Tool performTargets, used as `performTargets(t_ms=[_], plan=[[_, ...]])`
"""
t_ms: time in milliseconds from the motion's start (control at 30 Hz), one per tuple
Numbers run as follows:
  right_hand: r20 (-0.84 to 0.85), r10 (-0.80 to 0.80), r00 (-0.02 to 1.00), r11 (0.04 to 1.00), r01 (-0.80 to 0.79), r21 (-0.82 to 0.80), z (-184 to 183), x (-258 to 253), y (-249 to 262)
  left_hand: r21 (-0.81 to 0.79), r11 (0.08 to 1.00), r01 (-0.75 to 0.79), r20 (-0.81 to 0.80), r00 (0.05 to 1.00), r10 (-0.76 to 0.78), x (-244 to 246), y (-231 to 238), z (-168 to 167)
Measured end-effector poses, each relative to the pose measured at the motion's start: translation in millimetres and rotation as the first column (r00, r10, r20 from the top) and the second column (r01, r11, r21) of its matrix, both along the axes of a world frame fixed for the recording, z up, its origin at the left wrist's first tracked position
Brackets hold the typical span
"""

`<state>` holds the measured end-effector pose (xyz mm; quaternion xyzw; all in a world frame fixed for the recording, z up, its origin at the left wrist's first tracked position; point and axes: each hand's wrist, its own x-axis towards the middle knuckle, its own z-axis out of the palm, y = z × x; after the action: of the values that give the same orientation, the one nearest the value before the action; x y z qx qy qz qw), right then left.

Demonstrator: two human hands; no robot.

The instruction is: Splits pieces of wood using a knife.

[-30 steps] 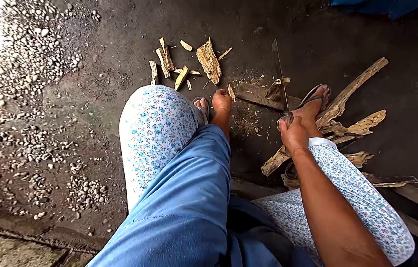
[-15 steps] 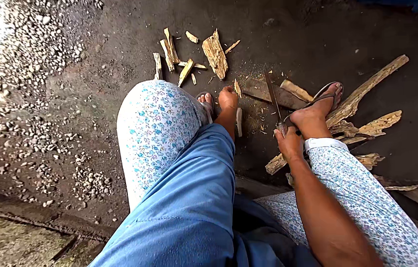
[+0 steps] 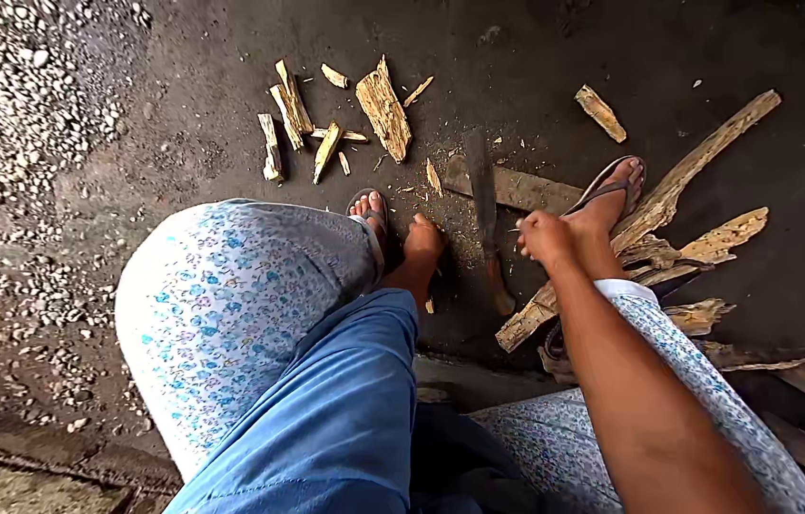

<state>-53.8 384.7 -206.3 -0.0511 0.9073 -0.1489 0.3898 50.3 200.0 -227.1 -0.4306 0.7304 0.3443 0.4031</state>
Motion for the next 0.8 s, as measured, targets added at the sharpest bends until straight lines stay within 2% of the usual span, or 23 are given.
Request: performTargets(t_ms=[67,133,200,300,333,467,567,633,700,733,800], plan=[[-0.240,-0.035,0.970,0.999,0.039,0.011,12.8,-50.3,-12.5,-0.065,0.997,-0.042,-0.084,0.996,0.036,13.2,1.4,-39.0],[-0.333,0.052,0.941,0.996,-0.026,0.084,9.3,-103.3,-12.5,0.109,0.994,-0.002,0.095,0.995,-0.009,-0.6,-9.9,-30.2],[-0.313,0.143,0.939,0.981,-0.092,0.173,-12.4,-149.6,-4.0,-0.011,1.000,0.029,-0.032,0.999,-0.030,7.8,0.4,-42.9],[-0.242,0.187,0.952,0.962,-0.129,0.239,-44.9,-197.3,3.5,0.022,1.000,-0.004,-0.022,1.000,0.004,5.4,-1.0,-42.1],[-0.212,0.202,0.956,0.954,-0.144,0.261,-55.0,-208.9,4.3,0.021,1.000,-0.011,-0.010,1.000,0.011,7.9,-2.3,-53.9],[-0.097,0.197,0.976,0.946,-0.163,0.280,-84.5,-229.3,10.0,0.009,1.000,-0.015,0.000,1.000,0.015,13.4,-1.0,-66.6],[-0.193,0.191,0.962,0.959,-0.141,0.246,-81.2,-225.5,7.0,0.011,1.000,-0.016,0.017,1.000,0.016,11.1,-1.0,-64.9],[-0.279,0.104,0.955,0.988,-0.068,0.136,-65.4,-210.9,-2.0,0.013,1.000,-0.028,0.020,0.999,0.028,9.7,-0.6,-63.9],[-0.307,-0.148,0.940,0.987,0.119,-0.111,-51.3,-188.9,-13.9,0.008,0.999,-0.044,0.014,0.999,0.044,10.4,-2.2,-60.7],[-0.250,-0.307,0.918,0.930,0.234,-0.282,-49.1,-175.7,-17.6,0.000,0.998,-0.057,0.002,0.998,0.057,12.3,-3.4,-58.8],[0.027,-0.565,0.824,0.661,0.472,-0.583,-40.5,-142.7,-25.1,-0.006,0.994,-0.113,-0.041,0.993,0.112,19.9,-6.0,-55.7]])
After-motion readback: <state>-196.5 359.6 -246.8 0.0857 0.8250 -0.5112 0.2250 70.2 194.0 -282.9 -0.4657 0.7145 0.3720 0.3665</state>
